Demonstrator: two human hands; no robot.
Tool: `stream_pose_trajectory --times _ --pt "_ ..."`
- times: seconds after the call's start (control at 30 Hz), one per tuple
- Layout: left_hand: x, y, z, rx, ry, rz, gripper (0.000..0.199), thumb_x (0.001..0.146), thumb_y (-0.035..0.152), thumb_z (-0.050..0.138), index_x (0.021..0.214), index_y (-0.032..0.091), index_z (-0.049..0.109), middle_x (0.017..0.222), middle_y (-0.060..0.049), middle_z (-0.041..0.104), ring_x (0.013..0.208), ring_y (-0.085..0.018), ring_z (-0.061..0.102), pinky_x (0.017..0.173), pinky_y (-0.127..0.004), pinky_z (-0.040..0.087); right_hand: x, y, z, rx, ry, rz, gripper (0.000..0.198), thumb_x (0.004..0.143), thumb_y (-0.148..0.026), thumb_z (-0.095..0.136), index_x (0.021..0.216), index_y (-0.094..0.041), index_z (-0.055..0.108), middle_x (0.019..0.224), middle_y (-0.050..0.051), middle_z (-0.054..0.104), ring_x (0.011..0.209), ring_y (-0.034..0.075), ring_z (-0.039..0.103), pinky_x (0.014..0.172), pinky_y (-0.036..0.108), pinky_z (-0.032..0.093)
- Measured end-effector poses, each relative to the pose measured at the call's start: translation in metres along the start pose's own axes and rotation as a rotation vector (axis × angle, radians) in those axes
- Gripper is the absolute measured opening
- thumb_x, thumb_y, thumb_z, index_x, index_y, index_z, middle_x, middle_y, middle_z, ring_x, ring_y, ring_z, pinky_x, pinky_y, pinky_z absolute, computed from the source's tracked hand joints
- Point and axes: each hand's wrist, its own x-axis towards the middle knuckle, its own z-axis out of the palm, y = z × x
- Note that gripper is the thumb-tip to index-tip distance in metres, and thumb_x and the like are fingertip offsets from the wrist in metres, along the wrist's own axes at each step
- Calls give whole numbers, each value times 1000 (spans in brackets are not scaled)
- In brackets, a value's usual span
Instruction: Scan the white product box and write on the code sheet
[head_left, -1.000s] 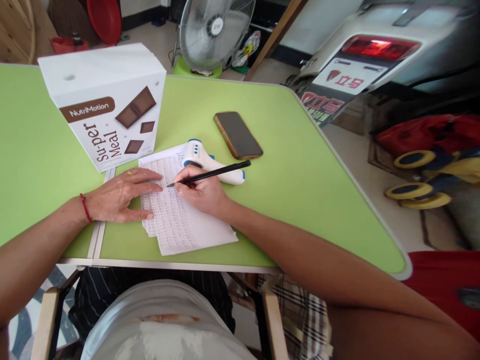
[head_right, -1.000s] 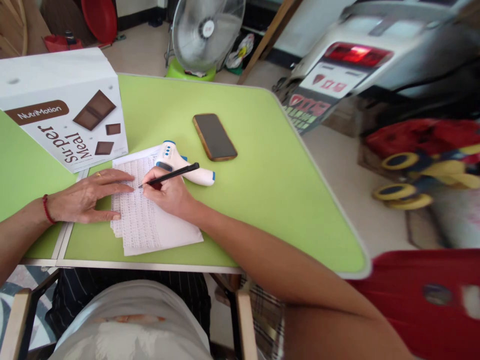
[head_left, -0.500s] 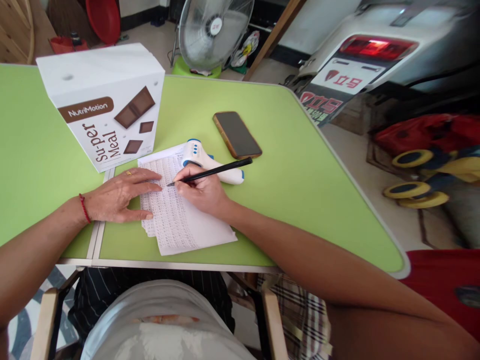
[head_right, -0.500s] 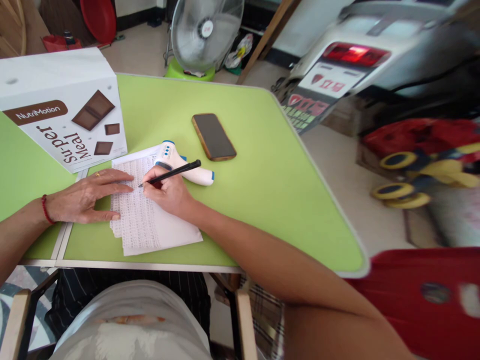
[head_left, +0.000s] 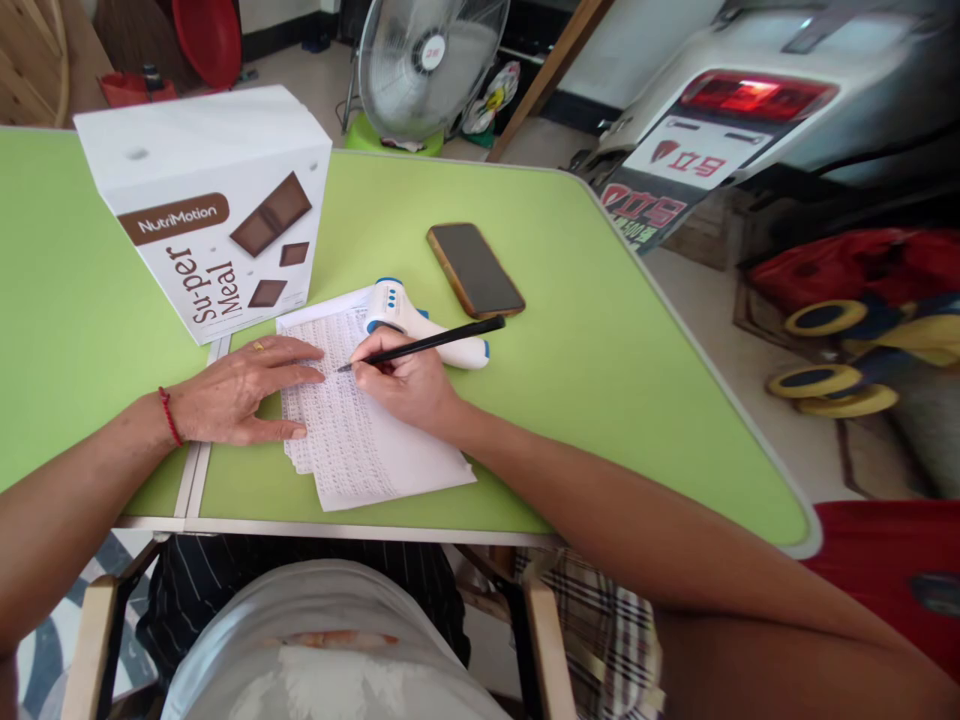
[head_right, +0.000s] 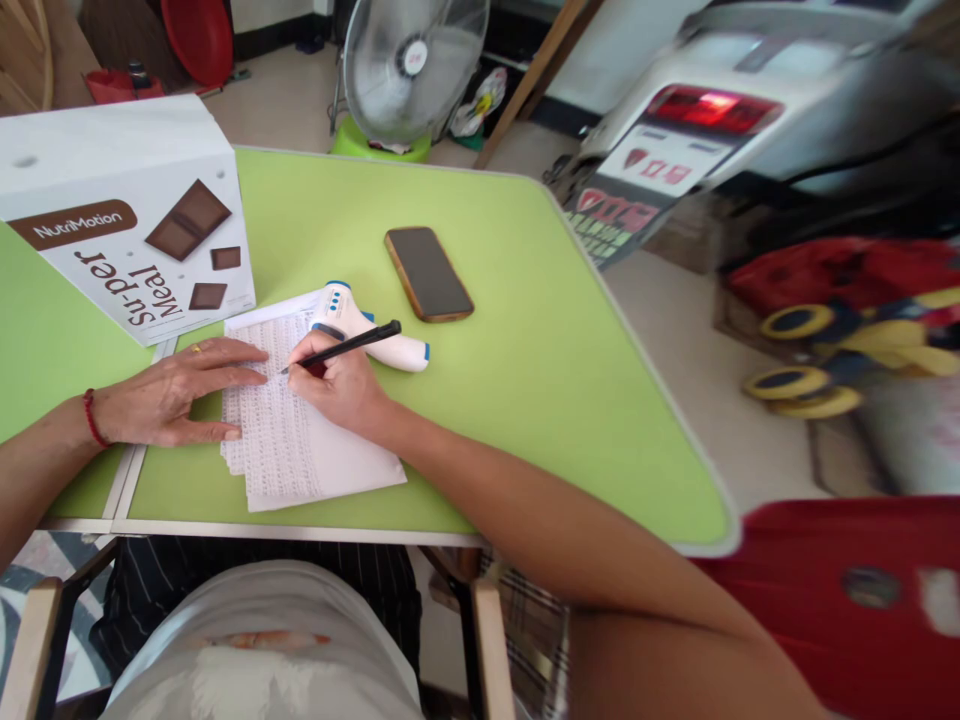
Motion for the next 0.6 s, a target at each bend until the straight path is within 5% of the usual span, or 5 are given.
stream_pose_trajectory --times 0.6 --pt "0 1 -2 -16 -9 -18 51 89 47 61 126 12 57 138 -21 49 126 -34 48 105 -52 40 1 -3 -1 -32 6 49 8 70 -14 54 67 -21 52 58 -5 46 52 9 38 51 25 33"
